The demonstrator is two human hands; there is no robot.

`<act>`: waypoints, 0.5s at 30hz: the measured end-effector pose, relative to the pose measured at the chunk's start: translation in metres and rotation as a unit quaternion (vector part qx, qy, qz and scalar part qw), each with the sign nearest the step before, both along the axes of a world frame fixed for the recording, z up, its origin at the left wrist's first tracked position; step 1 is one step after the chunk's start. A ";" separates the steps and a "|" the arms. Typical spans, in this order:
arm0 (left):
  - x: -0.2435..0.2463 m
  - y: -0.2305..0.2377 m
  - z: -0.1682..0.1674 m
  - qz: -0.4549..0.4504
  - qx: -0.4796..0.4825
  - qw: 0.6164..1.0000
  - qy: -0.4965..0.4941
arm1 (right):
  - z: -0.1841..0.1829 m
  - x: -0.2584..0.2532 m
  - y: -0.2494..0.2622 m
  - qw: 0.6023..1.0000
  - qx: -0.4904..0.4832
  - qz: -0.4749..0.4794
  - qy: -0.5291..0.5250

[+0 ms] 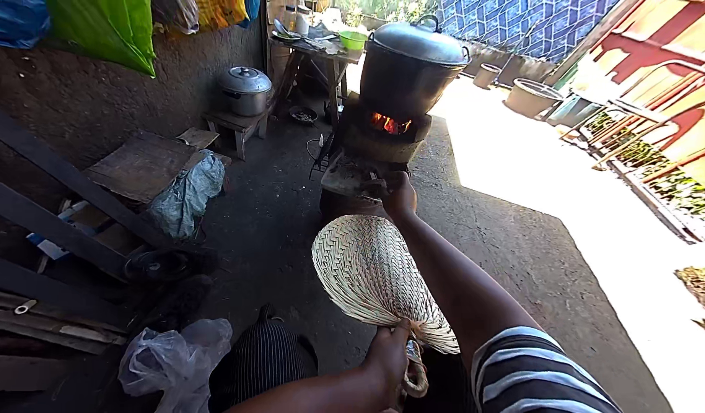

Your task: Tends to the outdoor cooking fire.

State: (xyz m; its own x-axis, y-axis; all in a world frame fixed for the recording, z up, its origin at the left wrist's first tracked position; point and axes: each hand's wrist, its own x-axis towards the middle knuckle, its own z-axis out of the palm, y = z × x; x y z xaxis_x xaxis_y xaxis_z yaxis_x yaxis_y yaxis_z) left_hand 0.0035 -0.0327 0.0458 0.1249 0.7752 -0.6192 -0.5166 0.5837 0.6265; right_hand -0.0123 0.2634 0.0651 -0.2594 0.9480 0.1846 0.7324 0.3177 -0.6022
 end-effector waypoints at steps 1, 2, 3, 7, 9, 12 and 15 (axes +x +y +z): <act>0.000 0.000 0.000 0.002 0.001 1.000 0.001 | 0.002 0.001 0.000 0.999 -0.021 -0.018 -0.025; 0.000 0.000 -0.001 0.005 0.004 1.000 0.003 | 0.005 0.003 0.000 0.997 -0.040 -0.032 -0.058; -0.001 0.000 -0.001 0.007 0.006 1.000 0.003 | 0.006 0.004 0.000 0.994 -0.055 -0.042 -0.079; 0.000 0.001 0.000 0.011 0.000 1.000 0.002 | 0.000 0.015 0.009 0.993 -0.089 -0.057 -0.059; 0.001 0.001 0.000 0.006 -0.001 1.000 -0.003 | -0.005 0.019 0.013 0.993 -0.107 -0.054 -0.021; 0.002 0.002 0.001 0.004 -0.003 1.000 -0.009 | -0.008 0.019 0.016 0.983 -0.165 -0.053 0.054; -0.001 0.001 0.003 0.007 0.000 1.000 -0.018 | -0.002 0.013 0.009 0.954 -0.236 -0.072 0.170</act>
